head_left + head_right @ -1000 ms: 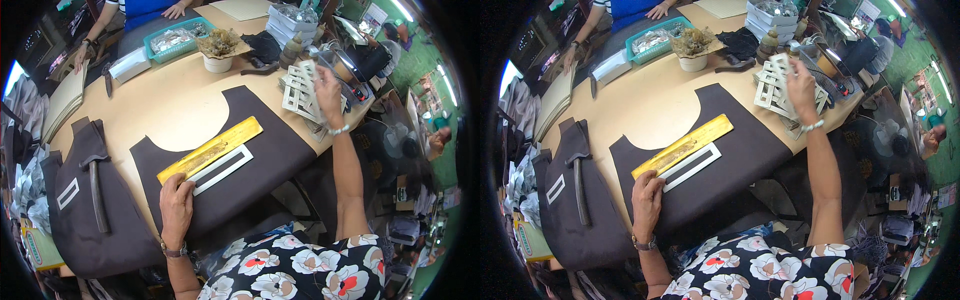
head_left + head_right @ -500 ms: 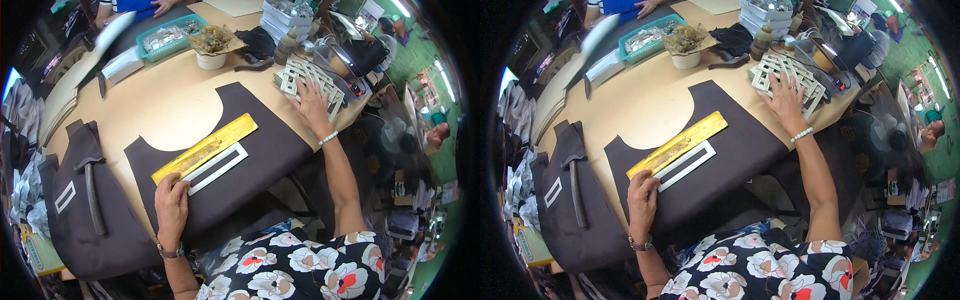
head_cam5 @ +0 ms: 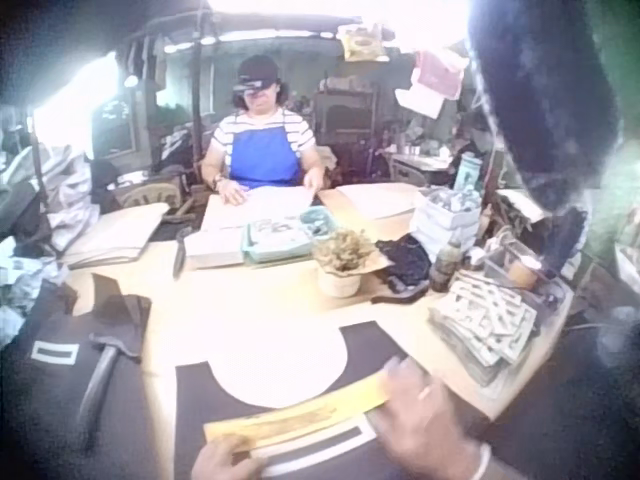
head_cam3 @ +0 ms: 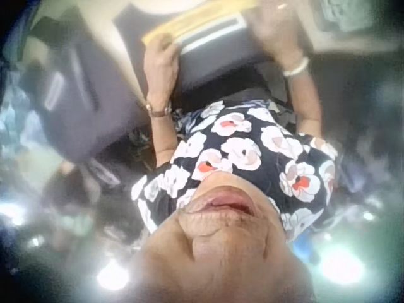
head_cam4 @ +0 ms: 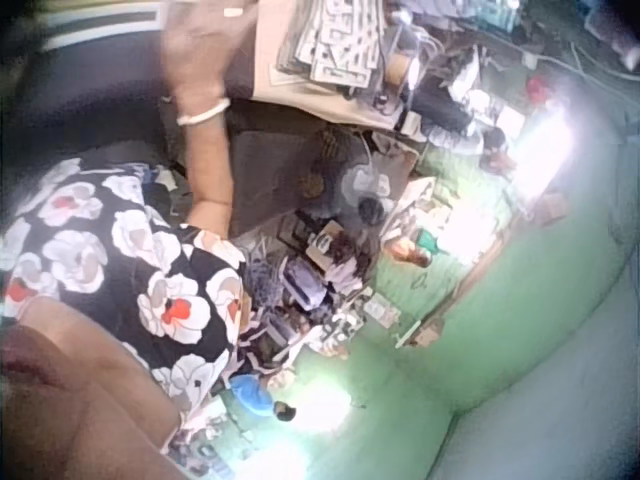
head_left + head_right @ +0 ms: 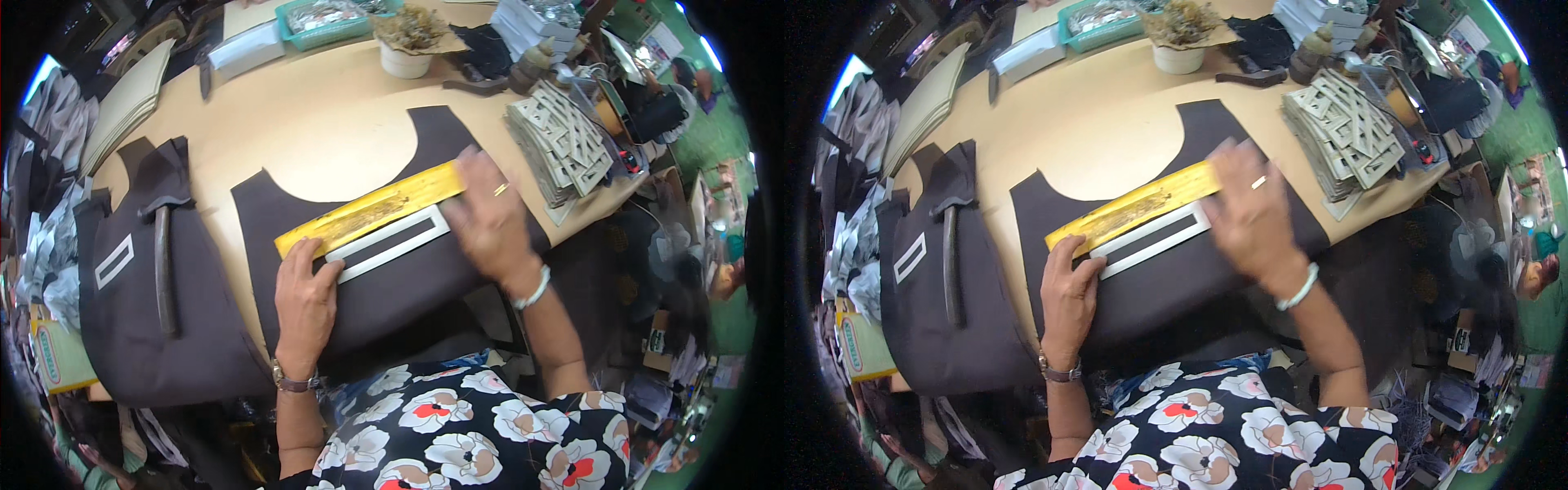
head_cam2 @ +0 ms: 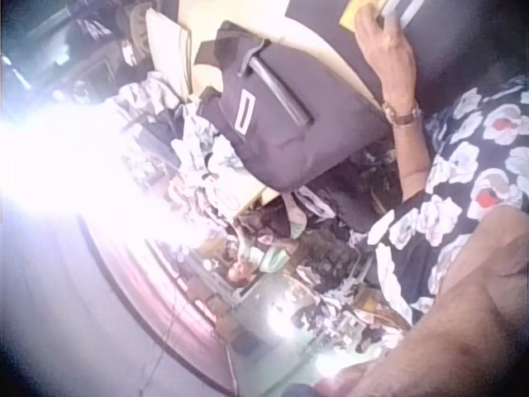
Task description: The person repeatedly places a rectangular template on a dark fabric piece, uses a yellow ruler to align it, and cuts out the rectangular shape with a knife. The cut pieces are removed and the process is repeated on the same fabric piece multiple times.
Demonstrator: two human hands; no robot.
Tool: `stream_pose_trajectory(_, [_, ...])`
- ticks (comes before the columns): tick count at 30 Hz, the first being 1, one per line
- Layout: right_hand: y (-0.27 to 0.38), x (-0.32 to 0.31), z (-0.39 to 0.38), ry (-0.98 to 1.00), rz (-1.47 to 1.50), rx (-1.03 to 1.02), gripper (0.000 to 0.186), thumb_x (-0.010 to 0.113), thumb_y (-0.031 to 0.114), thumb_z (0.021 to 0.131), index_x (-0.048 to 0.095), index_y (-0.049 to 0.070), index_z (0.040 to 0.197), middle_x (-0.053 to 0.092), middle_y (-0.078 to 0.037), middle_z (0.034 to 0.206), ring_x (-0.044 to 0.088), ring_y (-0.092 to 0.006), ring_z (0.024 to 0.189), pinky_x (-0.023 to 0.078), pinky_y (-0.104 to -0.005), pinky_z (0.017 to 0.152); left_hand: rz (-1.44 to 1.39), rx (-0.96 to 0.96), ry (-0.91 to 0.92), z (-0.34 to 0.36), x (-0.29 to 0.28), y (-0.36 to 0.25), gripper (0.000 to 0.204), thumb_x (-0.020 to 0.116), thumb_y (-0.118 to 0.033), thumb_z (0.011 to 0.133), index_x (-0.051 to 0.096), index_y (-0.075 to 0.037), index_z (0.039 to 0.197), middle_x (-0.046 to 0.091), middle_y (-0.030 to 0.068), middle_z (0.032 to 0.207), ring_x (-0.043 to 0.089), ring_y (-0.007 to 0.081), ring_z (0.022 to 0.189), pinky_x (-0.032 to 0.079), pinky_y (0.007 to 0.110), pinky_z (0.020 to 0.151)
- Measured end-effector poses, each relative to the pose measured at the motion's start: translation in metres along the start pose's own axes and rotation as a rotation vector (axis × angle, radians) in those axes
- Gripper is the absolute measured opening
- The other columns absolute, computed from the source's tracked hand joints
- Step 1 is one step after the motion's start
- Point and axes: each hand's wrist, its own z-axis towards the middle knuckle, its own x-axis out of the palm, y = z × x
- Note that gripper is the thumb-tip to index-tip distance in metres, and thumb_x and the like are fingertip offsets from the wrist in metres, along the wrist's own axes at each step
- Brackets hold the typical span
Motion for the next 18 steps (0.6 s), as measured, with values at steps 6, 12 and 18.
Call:
stream_pose_trajectory(6, [0.109, 0.045, -0.026, 0.11, 0.419, -0.214, 0.065, 0.052, 0.041, 0.09, 0.041, -0.004, 0.135, 0.048, -0.021, 0.134, 0.045, -0.0346, 0.126, 0.03, -0.0561, 0.104, 0.166, 0.012, 0.111, -0.016, 0.001, -0.009, 0.031, 0.059, -0.008, 0.08, 0.066, -0.006, 0.11, 0.059, 0.0087, 0.121, 0.051, 0.0299, 0.116, 0.035, 0.047, 0.101])
stream_pose_trajectory(12, [0.105, 0.052, -0.028, 0.088, 0.43, -0.204, 0.066, 0.057, 0.035, 0.09, 0.036, -0.007, 0.137, 0.051, -0.02, 0.132, 0.052, -0.0317, 0.118, 0.035, -0.0544, 0.1, 0.211, -0.03, 0.164, -0.028, 0.0, -0.012, 0.044, 0.053, -0.002, 0.08, 0.06, -0.008, 0.123, 0.059, 0.0042, 0.125, 0.047, 0.027, 0.12, 0.021, 0.056, 0.109])
stream_pose_trajectory(18, [0.058, 0.036, -0.03, 0.11, 0.309, -0.056, 0.067, 0.058, 0.027, 0.089, 0.03, -0.007, 0.14, 0.058, -0.016, 0.123, 0.056, -0.0289, 0.114, 0.036, -0.0541, 0.101, 0.276, 0.003, 0.166, -0.027, -0.003, -0.013, 0.043, 0.053, 0.0, 0.077, 0.061, -0.005, 0.12, 0.058, 0.0043, 0.124, 0.049, 0.0286, 0.117, 0.017, 0.063, 0.108])
